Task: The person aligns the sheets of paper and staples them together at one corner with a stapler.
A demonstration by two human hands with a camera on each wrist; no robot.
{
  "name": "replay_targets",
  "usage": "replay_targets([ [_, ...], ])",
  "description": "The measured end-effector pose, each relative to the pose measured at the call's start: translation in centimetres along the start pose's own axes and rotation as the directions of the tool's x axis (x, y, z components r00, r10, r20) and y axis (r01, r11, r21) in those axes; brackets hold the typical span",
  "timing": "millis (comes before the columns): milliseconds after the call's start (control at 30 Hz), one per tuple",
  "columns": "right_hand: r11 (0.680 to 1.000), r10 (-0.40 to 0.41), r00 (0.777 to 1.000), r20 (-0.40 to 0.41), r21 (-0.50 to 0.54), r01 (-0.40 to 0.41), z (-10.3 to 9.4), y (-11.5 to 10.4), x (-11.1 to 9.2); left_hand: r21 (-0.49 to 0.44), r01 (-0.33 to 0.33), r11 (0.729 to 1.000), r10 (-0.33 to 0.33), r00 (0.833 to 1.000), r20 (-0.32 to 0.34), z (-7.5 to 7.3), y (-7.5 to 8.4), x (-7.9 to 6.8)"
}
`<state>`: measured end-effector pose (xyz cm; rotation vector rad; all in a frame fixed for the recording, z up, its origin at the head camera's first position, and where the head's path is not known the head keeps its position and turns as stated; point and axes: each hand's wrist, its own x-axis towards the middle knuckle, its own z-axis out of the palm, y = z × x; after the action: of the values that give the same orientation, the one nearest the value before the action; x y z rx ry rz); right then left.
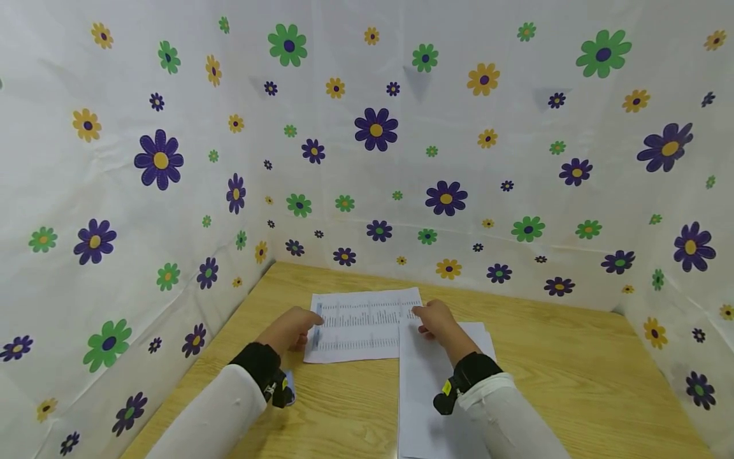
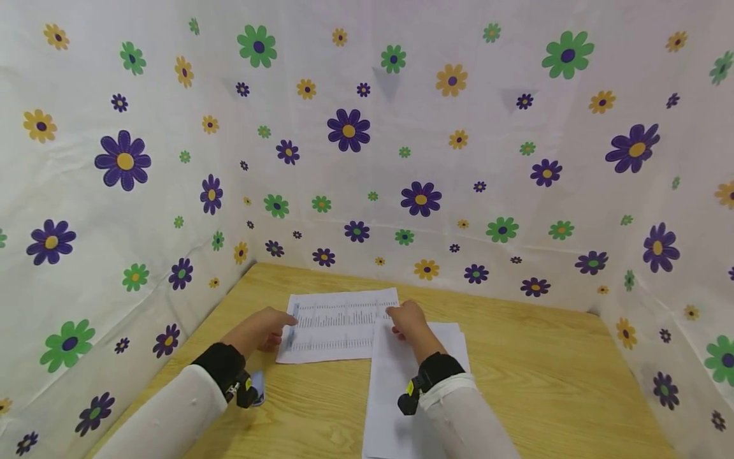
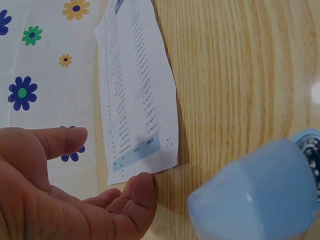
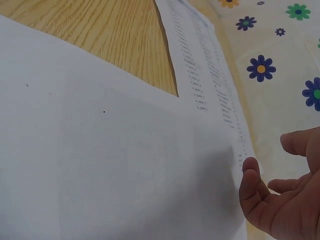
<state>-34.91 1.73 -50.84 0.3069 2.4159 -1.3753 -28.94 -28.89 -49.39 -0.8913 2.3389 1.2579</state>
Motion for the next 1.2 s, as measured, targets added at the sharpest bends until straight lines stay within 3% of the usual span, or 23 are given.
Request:
replay_targets([
  [533,0.995,-0.031,0.999,0.008,0.099,0.030,0.7,0.9,0.1,-0.042,-0.007,0.999,0.007,1.000,0.004,0.6,-0.6,0.3],
  [667,0.983,-0.051,0.999,0.004,0.175,0.050,0.7,1.2,-0.1,-0.076,-0.055,0.996,0.056,0.998,0.016,0.8,-0.9,0.5],
  [833,0.969,-0.086,0.996,-0.016,0.231,0.088,1.2,1.2,0.0,-0.090,-0.164,0.982,0.162,0.986,-0.029,1.1,-1.2,1.2],
  [967,0.959,-0.117,0.993,-0.031,0.256,0.121,1.5,1.4,0.3,-0.129,-0.200,0.971,0.195,0.980,-0.048,1.3,-1.3,1.4],
  [1200,0.958,-0.200,0.977,-0.072,0.197,0.210,1.7,1.4,0.4,-0.218,-0.308,0.926,0.294,0.951,-0.091,0.8,-1.4,1.6],
])
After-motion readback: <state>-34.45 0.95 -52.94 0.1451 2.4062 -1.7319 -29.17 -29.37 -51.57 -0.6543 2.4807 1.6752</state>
